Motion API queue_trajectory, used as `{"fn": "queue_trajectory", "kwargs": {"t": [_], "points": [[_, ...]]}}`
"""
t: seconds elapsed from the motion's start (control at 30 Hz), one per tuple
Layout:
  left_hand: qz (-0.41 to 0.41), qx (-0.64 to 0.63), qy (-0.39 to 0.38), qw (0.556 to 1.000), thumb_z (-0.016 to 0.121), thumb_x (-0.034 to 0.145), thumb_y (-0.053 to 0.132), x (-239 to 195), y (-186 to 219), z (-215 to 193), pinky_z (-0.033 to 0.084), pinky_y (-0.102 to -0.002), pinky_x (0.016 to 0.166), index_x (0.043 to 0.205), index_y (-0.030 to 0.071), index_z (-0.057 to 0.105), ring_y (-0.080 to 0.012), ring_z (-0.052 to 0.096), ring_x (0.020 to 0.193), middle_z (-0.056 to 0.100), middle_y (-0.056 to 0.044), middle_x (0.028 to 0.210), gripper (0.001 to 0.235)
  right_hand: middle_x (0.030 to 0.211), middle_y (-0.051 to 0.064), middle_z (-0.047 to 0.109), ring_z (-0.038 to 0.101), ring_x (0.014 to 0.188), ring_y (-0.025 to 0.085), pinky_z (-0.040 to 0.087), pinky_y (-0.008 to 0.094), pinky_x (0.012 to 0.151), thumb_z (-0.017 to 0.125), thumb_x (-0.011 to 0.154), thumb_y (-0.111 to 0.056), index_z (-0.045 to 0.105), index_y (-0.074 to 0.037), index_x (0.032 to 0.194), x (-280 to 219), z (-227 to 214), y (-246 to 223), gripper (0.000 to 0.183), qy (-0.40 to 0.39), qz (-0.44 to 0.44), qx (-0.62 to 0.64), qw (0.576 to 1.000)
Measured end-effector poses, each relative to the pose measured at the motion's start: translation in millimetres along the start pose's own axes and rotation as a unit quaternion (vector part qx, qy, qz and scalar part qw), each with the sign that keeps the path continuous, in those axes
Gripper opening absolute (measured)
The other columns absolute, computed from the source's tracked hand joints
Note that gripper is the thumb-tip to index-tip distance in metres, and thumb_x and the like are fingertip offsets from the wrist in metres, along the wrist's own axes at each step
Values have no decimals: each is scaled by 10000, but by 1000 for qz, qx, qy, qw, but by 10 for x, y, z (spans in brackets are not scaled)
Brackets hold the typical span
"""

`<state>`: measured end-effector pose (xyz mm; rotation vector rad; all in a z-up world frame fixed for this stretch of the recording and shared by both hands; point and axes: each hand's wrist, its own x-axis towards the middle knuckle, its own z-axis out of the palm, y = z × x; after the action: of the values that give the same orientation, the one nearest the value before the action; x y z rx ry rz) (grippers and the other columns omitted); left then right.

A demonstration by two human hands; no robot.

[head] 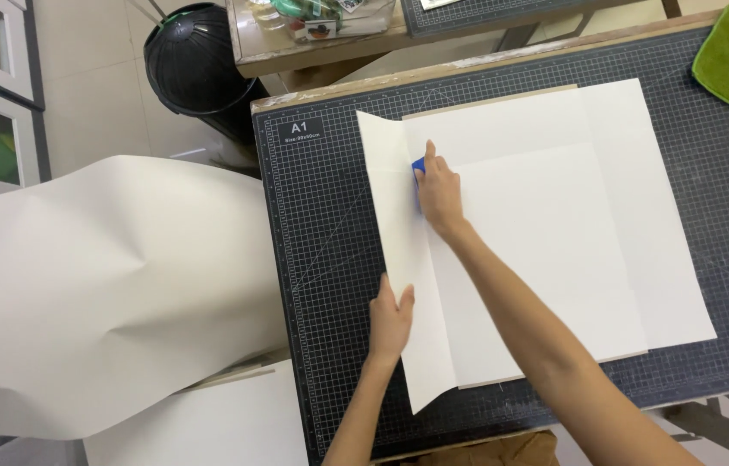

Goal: Applying glue to cardboard with a roller and bonding it to a paper sheet, then smoothing the surface with a scraper tool.

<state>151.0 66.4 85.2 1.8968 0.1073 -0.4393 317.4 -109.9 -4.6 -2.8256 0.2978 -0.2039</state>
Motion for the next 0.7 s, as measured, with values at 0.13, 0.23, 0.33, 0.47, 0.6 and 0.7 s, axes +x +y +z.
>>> {"fn": "queue_trajectory", "kwargs": {"t": [0.13, 0.23, 0.33, 0.47, 0.6, 0.7], "points": [[20, 75, 69, 995, 580, 973, 185, -185, 203, -112, 586, -497, 896, 1427, 2, 350, -428, 550, 1188, 525, -297, 1300, 541, 1155, 69, 717, 680, 1077, 296, 527, 447, 919, 705, 918, -371, 572, -162, 1375, -356, -326, 552, 520, -46, 70, 155, 984], [97, 145, 110, 979, 542, 993, 160, -348, 33, 151, 424, -498, 1096, 1494, 14, 278, -374, 338, 1376, 295, -233, 1491, 584, 1092, -31, 743, 678, 1064, 214, 458, 440, 874, 633, 932, -391, 632, -286, 1294, -1231, -745, 735, 377, -108, 62, 108, 986], [160, 185, 102, 964, 462, 1031, 115, -450, -375, 518, 271, -504, 1214, 1502, -5, 274, -358, 218, 1484, 174, -218, 1601, 522, 1022, -34, 660, 593, 975, 202, 319, 446, 832, 613, 926, -330, 588, -311, 1292, -2095, -872, 652, 368, -115, -24, 19, 993], [215, 360, 128, 899, 416, 1056, 164, -503, -521, 655, 257, -505, 1209, 1502, -33, 309, -399, 232, 1496, 259, -252, 1599, 499, 919, -58, 566, 514, 862, 210, 258, 415, 779, 635, 815, -55, 594, -259, 1097, -2100, -605, 477, 350, 17, -165, -77, 983], [202, 394, 121, 888, 411, 1054, 190, -475, -586, 673, 208, -475, 1236, 1543, -22, 242, -374, 191, 1515, 205, -234, 1629, 559, 948, -12, 565, 517, 873, 272, 277, 456, 757, 642, 870, -260, 579, -242, 1027, -941, -263, 193, 170, 59, -156, -74, 983], [204, 416, 143, 875, 407, 1057, 206, -500, -593, 699, 261, -460, 1222, 1530, -12, 281, -359, 237, 1506, 247, -218, 1620, 536, 948, -10, 581, 526, 922, 310, 298, 488, 729, 651, 818, -174, 591, -242, 1047, -193, -93, 117, 247, 64, -119, -45, 990]]}}
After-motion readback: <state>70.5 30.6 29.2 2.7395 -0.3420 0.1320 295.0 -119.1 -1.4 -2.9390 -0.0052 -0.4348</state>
